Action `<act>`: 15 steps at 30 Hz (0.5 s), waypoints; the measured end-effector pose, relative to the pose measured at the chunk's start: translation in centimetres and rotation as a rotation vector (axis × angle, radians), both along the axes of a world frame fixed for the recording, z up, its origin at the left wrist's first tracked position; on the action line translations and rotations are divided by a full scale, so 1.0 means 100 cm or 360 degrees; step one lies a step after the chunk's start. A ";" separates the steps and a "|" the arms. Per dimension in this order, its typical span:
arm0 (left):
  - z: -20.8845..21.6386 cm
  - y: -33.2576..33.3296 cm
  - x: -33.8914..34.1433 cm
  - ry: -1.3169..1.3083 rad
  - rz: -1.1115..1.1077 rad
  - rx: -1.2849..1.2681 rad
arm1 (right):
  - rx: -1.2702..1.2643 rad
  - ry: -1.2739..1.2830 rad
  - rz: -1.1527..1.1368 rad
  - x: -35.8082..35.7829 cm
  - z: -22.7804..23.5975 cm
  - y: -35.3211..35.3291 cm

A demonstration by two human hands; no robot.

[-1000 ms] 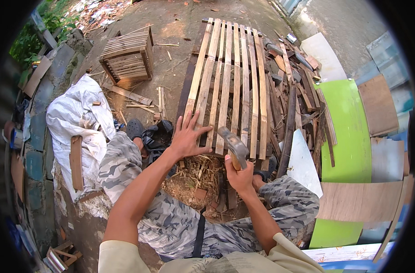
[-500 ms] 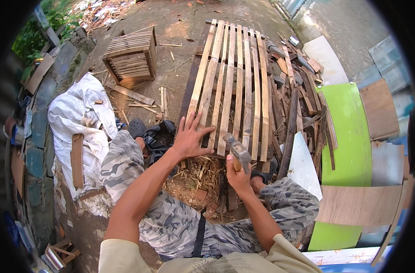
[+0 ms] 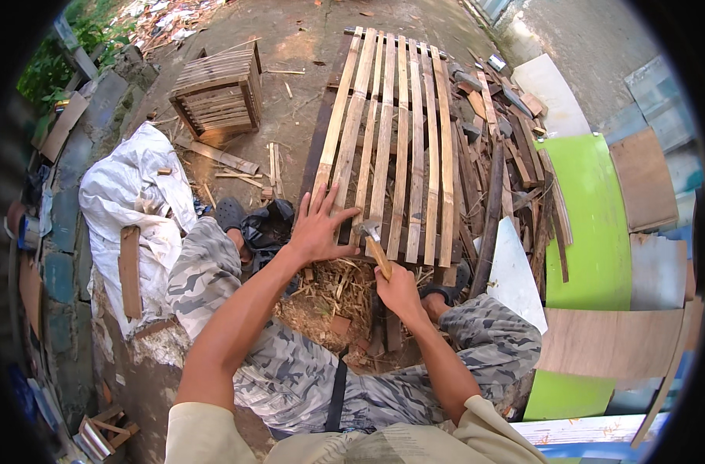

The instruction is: The person assembles a wooden crate by hammering nails into wooden slats. They repeatedly pick up nails and strike them with a hammer to secure the slats together.

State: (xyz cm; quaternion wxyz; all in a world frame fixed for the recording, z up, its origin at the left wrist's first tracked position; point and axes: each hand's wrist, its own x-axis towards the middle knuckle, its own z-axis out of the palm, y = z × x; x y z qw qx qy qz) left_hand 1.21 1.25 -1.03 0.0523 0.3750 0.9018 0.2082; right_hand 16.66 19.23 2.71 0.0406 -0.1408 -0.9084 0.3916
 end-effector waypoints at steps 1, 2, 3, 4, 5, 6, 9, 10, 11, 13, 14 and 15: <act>0.001 -0.001 0.000 -0.0005 0.0004 -0.0008 | 0.0102 -0.0145 0.0025 -0.006 0.005 0.000; 0.001 -0.001 0.000 -0.0010 0.0006 -0.0016 | -0.0134 -0.0271 -0.0044 0.000 0.014 0.001; 0.000 -0.003 -0.001 -0.0007 0.0019 -0.0006 | -0.0176 -0.0176 -0.0067 -0.001 0.026 -0.003; 0.000 -0.004 -0.001 -0.0003 0.0028 0.0002 | -0.0220 -0.0081 -0.0094 -0.002 0.033 -0.006; -0.001 -0.005 -0.001 0.0001 0.0039 0.0010 | -0.0265 0.0013 -0.0119 -0.002 0.035 -0.008; -0.002 -0.003 -0.001 -0.0009 0.0037 0.0016 | -0.0270 0.0050 -0.0113 0.000 0.032 -0.006; 0.000 0.001 -0.001 -0.0017 0.0018 0.0030 | -0.0128 0.0004 -0.0034 0.006 -0.006 0.005; 0.003 0.005 -0.001 -0.0017 -0.0001 0.0032 | 0.0024 -0.0128 0.0024 0.007 -0.028 0.015; 0.004 0.006 0.000 -0.0016 -0.0003 0.0029 | 0.0171 -0.0260 0.0099 0.008 -0.039 0.022; 0.003 0.000 -0.001 -0.0014 0.0017 0.0003 | -0.0024 -0.0146 0.0014 0.001 -0.015 0.014; 0.002 -0.001 -0.003 -0.0011 0.0024 -0.0007 | -0.0112 -0.0128 -0.0043 -0.003 -0.003 0.009; -0.001 -0.002 -0.001 -0.0014 0.0028 0.0002 | -0.0201 -0.0129 -0.0109 0.000 0.009 0.004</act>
